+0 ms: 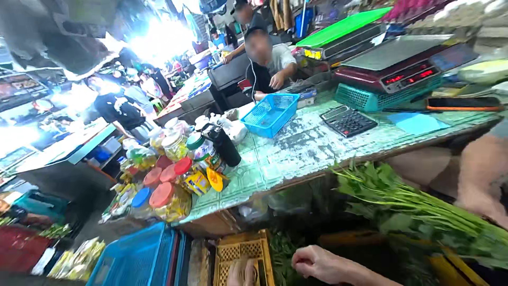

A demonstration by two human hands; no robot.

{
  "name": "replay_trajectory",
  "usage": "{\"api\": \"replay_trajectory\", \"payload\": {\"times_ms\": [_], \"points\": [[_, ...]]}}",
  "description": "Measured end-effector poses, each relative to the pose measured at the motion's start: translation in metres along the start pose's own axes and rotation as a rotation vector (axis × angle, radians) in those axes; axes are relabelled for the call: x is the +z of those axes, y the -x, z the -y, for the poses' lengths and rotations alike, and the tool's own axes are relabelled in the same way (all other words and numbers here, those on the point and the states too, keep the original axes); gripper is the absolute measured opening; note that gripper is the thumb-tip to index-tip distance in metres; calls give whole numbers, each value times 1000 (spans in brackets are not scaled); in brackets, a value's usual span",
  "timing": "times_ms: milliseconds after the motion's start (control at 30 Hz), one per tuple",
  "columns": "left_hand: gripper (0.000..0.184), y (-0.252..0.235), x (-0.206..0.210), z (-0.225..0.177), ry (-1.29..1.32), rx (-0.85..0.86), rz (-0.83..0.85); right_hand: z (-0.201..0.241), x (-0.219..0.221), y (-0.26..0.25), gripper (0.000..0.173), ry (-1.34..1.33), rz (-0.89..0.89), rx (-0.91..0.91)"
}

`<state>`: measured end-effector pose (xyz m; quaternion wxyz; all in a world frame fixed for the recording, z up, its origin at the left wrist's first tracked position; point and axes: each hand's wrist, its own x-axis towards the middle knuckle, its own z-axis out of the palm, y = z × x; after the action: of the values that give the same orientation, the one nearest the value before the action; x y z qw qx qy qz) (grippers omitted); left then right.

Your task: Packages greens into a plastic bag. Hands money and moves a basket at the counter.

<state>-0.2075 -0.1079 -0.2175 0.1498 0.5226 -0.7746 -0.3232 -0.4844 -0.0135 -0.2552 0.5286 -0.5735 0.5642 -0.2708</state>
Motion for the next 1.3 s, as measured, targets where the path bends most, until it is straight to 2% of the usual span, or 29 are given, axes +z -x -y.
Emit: {"api": "replay_trajectory", "payload": {"times_ms": [100, 233, 333, 400, 533, 633, 667, 767, 833, 900, 967, 1067, 1133, 1167, 1233, 1267, 1300], "points": [[54, -120, 44, -15, -114, 150, 95, 28, -50, -51, 31, -74, -305, -80], [61, -231, 80, -39, -339, 296, 2, 69, -154, -129, 50, -37, -657, -35], [63, -275, 89, -43, -390, 175, 90, 73, -220, -181, 66, -18, -792, 59], [63, -290, 97, -38, -439, 141, 94, 71, -255, -209, 74, -84, -884, 131], [59, -291, 111, -29, -495, 187, -15, 51, -315, -257, 83, -594, -1020, 292], [56, -293, 112, -24, -504, 220, -81, 36, -346, -296, 85, -638, -1064, 290], [56, -292, 111, -23, -503, 228, -90, 36, -352, -304, 80, -617, -1117, 266], [53, -293, 114, -19, -494, 274, -171, 49, -369, -316, 49, -604, -1485, 51], [52, -293, 116, -17, -502, 302, -211, 60, -383, -317, 49, -909, -1596, -163], [52, -294, 118, -16, -507, 314, -234, 73, -394, -311, 51, -1336, -1486, -382], [52, -293, 119, -16, -498, 306, -228, 76, -401, -305, 50, -1651, -1321, -504], [52, -293, 118, -19, -488, 294, -228, 73, -403, -299, 42, -1778, -1242, -597], [52, -292, 117, -19, -487, 288, -227, 77, -400, -296, 32, -1708, -1259, -544], [51, -292, 118, -19, -488, 296, -232, 77, -398, -296, 27, -1572, -1284, -459], [51, -292, 120, -19, -494, 298, -224, 73, -399, -300, 29, -1040, -1335, -219], [52, -293, 120, -20, -497, 289, -212, 68, -401, -303, 32, -643, -1313, -81], [52, -293, 121, -19, -502, 285, -213, 65, -404, -305, 37, -232, -1211, 60]]}}
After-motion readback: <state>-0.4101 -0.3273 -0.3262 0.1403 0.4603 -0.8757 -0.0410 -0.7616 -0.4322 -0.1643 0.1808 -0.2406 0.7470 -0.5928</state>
